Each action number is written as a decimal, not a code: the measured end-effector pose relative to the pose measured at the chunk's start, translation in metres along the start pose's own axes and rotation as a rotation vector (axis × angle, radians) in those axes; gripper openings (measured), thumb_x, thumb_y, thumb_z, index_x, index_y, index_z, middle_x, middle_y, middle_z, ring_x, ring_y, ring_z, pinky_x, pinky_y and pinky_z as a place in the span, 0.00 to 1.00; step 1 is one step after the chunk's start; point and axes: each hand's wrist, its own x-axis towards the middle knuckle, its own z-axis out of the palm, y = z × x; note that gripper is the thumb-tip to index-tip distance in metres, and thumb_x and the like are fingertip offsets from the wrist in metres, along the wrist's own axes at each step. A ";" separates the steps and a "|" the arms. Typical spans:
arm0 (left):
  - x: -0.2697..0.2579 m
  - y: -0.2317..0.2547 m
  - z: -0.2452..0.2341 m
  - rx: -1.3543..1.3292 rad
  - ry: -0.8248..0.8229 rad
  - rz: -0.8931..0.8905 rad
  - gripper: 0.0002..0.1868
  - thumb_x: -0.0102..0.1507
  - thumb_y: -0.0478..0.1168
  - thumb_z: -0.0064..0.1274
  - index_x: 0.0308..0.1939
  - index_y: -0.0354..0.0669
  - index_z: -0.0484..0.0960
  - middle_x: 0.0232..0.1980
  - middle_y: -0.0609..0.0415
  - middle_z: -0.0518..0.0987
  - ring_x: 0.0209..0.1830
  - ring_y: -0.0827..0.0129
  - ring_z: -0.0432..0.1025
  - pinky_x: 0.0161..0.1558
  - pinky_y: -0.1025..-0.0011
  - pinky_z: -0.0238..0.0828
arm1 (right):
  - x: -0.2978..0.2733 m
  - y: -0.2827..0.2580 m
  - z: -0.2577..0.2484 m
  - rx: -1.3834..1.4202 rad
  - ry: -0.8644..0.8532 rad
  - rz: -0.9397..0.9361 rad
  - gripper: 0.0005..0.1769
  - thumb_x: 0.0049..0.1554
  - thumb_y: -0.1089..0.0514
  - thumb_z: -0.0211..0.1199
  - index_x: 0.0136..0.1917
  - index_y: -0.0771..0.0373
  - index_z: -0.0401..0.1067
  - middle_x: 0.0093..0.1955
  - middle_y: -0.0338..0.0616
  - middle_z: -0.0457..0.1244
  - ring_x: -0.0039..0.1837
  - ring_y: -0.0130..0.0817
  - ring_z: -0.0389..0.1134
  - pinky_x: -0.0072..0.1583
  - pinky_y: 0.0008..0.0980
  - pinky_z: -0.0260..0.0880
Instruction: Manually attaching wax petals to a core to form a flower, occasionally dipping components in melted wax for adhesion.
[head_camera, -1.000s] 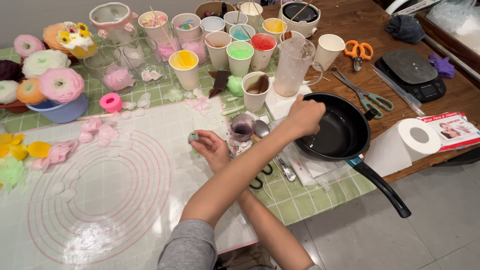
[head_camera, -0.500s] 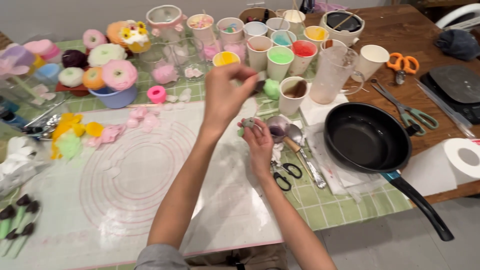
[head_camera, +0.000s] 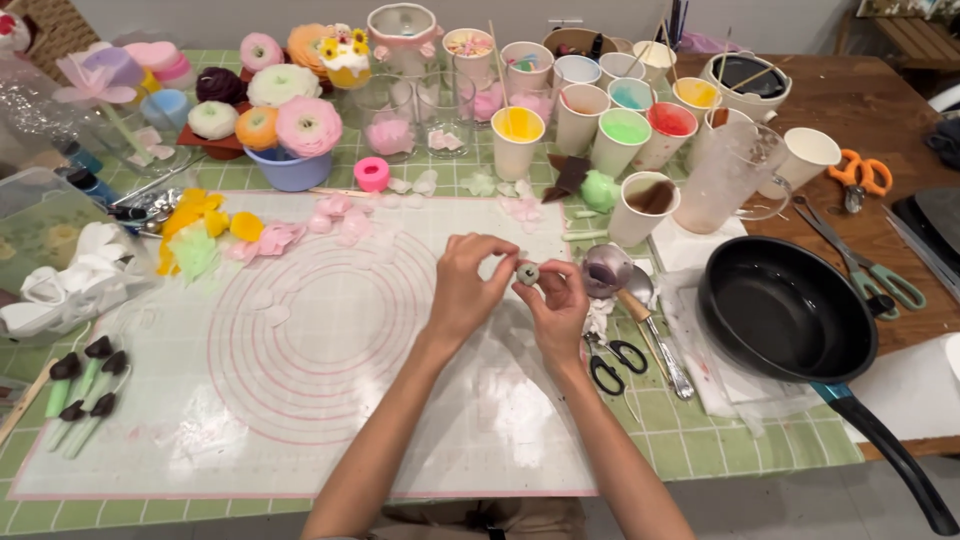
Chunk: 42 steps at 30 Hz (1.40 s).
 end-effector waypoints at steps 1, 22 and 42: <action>-0.001 0.004 -0.002 0.001 0.006 -0.001 0.04 0.59 0.33 0.63 0.37 0.42 0.85 0.39 0.54 0.84 0.42 0.61 0.76 0.50 0.65 0.66 | -0.001 0.008 -0.004 -0.001 -0.006 0.000 0.22 0.56 0.79 0.65 0.59 0.65 0.63 0.59 0.53 0.69 0.62 0.35 0.70 0.62 0.33 0.74; -0.013 0.007 -0.018 -0.121 -0.092 -0.029 0.06 0.60 0.28 0.57 0.38 0.40 0.85 0.38 0.55 0.84 0.40 0.63 0.76 0.50 0.67 0.66 | -0.005 -0.006 0.002 -0.163 -0.045 0.087 0.29 0.55 0.77 0.64 0.70 0.74 0.66 0.68 0.50 0.64 0.66 0.33 0.67 0.65 0.31 0.74; -0.015 0.003 -0.018 -0.349 -0.140 -0.178 0.05 0.61 0.27 0.56 0.38 0.38 0.86 0.39 0.55 0.86 0.41 0.66 0.77 0.53 0.68 0.68 | -0.006 -0.012 0.000 -0.433 -0.056 -0.050 0.21 0.54 0.72 0.70 0.61 0.70 0.76 0.58 0.45 0.72 0.58 0.27 0.72 0.61 0.27 0.73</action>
